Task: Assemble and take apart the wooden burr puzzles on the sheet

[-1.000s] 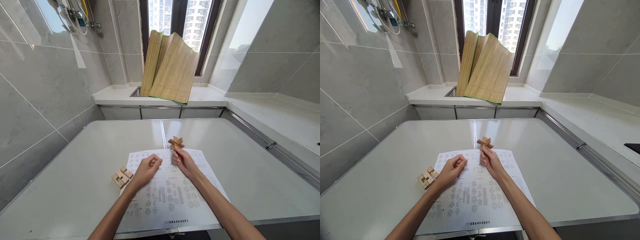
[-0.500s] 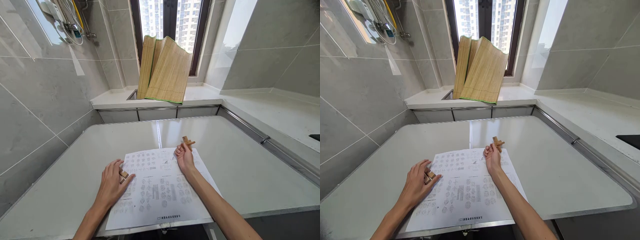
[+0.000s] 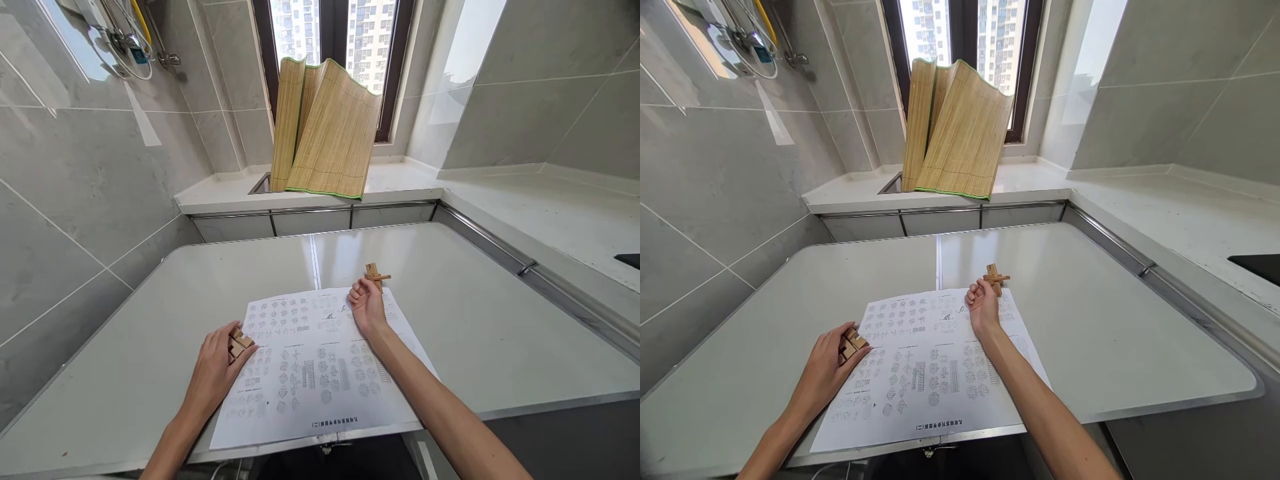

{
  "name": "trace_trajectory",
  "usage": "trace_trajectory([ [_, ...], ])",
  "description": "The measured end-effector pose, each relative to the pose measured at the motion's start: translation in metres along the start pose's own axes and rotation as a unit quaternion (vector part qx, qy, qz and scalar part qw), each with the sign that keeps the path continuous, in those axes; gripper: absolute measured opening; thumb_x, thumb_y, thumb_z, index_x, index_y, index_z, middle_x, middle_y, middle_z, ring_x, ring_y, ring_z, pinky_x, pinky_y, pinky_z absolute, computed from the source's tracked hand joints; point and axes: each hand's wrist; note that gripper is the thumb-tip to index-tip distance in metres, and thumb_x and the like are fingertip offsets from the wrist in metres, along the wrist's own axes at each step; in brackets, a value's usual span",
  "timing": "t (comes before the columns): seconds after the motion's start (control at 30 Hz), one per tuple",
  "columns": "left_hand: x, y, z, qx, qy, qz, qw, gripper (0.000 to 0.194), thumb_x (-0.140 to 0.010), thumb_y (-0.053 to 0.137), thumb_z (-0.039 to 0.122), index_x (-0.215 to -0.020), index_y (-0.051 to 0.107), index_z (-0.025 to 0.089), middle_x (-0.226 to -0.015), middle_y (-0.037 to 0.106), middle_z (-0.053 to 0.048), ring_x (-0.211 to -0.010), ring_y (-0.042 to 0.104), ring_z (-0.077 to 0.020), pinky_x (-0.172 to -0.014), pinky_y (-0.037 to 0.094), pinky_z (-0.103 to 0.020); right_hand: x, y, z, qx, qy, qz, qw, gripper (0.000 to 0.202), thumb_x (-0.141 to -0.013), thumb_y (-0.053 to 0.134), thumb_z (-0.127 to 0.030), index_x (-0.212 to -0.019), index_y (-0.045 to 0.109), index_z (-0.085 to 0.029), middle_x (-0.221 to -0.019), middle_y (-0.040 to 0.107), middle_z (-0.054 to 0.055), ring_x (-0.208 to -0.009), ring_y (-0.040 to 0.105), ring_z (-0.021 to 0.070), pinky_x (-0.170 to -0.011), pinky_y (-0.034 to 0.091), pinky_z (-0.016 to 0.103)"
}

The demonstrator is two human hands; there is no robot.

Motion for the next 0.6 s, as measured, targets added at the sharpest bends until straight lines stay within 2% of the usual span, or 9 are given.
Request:
trace_trajectory([
  [0.17, -0.013, -0.003, 0.001, 0.015, -0.003, -0.006, 1.000, 0.073, -0.094, 0.056, 0.068, -0.149, 0.045, 0.022, -0.131, 0.065, -0.014, -0.123, 0.058, -0.0353, -0.099, 0.053, -0.050, 0.004, 0.006, 0.000, -0.004, 0.021, -0.005, 1.000, 0.032, -0.080, 0.075, -0.029, -0.076, 0.043, -0.025, -0.067, 0.048, -0.005, -0.050, 0.039, 0.0090, -0.045, 0.036, 0.026],
  [0.27, -0.028, -0.001, 0.014, 0.027, 0.016, -0.001, 1.000, 0.071, -0.096, 0.056, 0.066, -0.149, 0.045, 0.022, -0.132, 0.063, -0.014, -0.126, 0.056, -0.0344, -0.102, 0.051, -0.049, 0.005, 0.007, 0.000, -0.006, 0.027, -0.011, 1.000, 0.030, -0.079, 0.075, -0.028, -0.076, 0.046, -0.024, -0.067, 0.047, -0.006, -0.050, 0.039, 0.0085, -0.045, 0.036, 0.025],
  [0.43, -0.042, 0.008, 0.031, 0.048, 0.048, -0.033, 0.997, 0.064, -0.099, 0.057, 0.061, -0.150, 0.045, 0.025, -0.136, 0.061, -0.013, -0.125, 0.058, -0.0323, -0.102, 0.051, -0.049, 0.009, 0.010, -0.002, -0.007, 0.042, -0.024, 0.999, 0.032, -0.079, 0.078, -0.028, -0.075, 0.047, -0.023, -0.065, 0.046, -0.007, -0.049, 0.040, 0.0079, -0.045, 0.037, 0.025],
  [0.6, -0.033, 0.005, 0.019, 0.042, 0.047, -0.038, 0.997, 0.063, -0.097, 0.060, 0.060, -0.149, 0.046, 0.027, -0.138, 0.061, -0.012, -0.129, 0.055, -0.0328, -0.103, 0.051, -0.048, 0.012, 0.013, -0.003, -0.017, 0.071, -0.029, 0.997, 0.031, -0.077, 0.080, -0.026, -0.073, 0.049, -0.022, -0.065, 0.048, -0.006, -0.049, 0.041, 0.0073, -0.046, 0.038, 0.025],
])
Point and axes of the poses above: each hand's wrist, its own x-axis away from the middle knuckle, its own y-axis out of the palm, z = x × y
